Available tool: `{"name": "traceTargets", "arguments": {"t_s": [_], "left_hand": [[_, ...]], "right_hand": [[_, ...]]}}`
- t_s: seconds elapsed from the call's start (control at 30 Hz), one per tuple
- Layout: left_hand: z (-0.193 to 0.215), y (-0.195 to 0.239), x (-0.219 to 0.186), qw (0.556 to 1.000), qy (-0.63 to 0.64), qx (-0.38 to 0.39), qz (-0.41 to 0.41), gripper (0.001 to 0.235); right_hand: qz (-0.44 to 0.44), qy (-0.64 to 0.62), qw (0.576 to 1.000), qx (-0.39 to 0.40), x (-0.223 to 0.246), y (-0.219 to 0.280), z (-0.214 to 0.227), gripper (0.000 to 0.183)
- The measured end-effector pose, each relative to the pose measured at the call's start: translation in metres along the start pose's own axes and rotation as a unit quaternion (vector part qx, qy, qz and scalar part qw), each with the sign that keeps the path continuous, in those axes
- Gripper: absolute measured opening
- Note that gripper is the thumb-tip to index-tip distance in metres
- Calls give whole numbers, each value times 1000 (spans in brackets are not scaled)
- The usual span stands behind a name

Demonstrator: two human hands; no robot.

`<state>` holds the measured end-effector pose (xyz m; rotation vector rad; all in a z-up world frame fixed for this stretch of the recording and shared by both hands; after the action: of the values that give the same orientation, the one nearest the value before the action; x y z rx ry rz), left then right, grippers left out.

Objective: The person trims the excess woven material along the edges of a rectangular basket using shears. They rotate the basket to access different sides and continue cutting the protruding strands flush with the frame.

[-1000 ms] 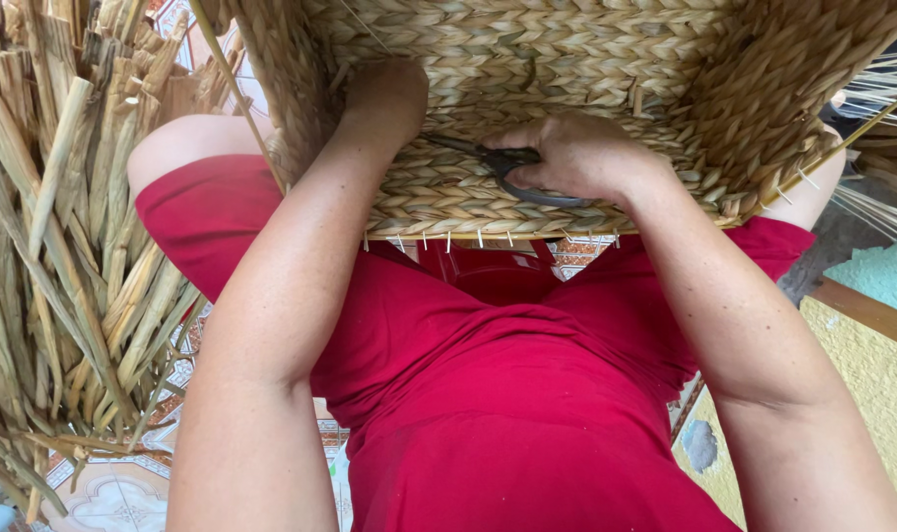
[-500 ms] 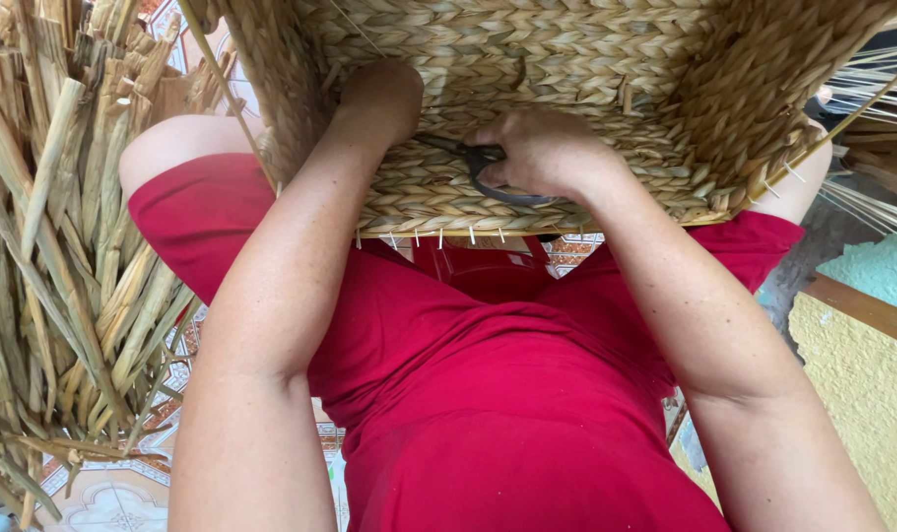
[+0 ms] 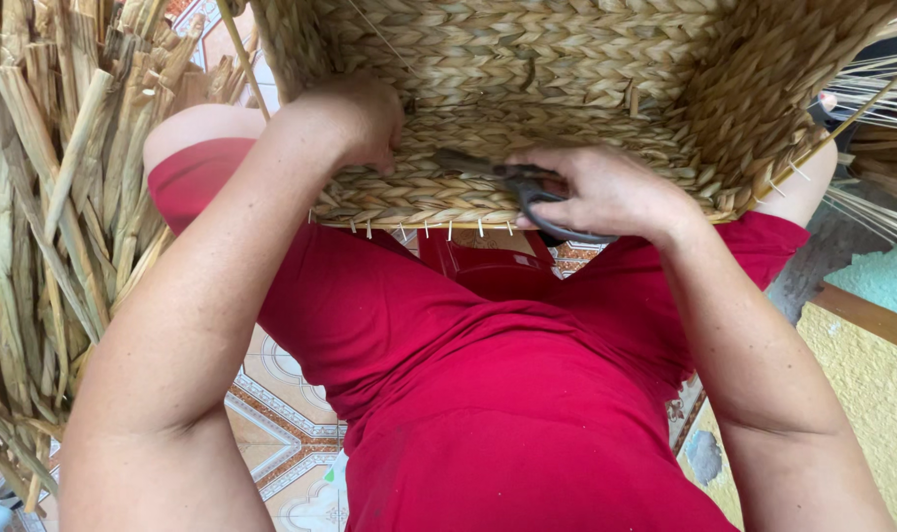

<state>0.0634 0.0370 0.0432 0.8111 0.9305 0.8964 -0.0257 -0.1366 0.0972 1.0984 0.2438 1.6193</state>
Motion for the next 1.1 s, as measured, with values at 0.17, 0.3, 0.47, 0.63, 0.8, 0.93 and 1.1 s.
{"name": "traceTargets", "arguments": {"t_s": [0.17,0.3,0.47,0.63,0.8,0.93,1.1], "left_hand": [[4,-9,-4,994,9,-89,-62,24],[7,-13,2,994,21,-103,-41,24],[-3,-18,11,999,-19,-47,-12,26],[10,-35,18,984,-55,-171,-9,26],[4,-59,24,977,-134,-164,26,32],[-1,-79,31,973,-144,-179,31,31],[-4,-88,40,978,-127,-166,25,29]], "right_hand": [[8,47,999,1,24,-9,-2,72],[23,48,999,-7,40,-18,0,70],[-9,69,998,-6,35,-22,-7,63],[44,44,998,-25,31,-24,-14,62],[-12,-73,997,-6,10,-33,-21,73],[34,15,998,-59,22,-38,-9,83],[-8,59,998,16,29,-53,-21,80]]}}
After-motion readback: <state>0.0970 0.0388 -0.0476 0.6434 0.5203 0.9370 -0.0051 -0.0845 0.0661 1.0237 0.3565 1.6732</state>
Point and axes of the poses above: each hand's wrist, its own y-axis away from the middle knuckle, its own z-axis out of the back of the hand, x = y × z, the point moved 10 cm from there along -y, towards the middle knuckle, and after that the axes turned 10 degrees about y, right-handed, at the moved point
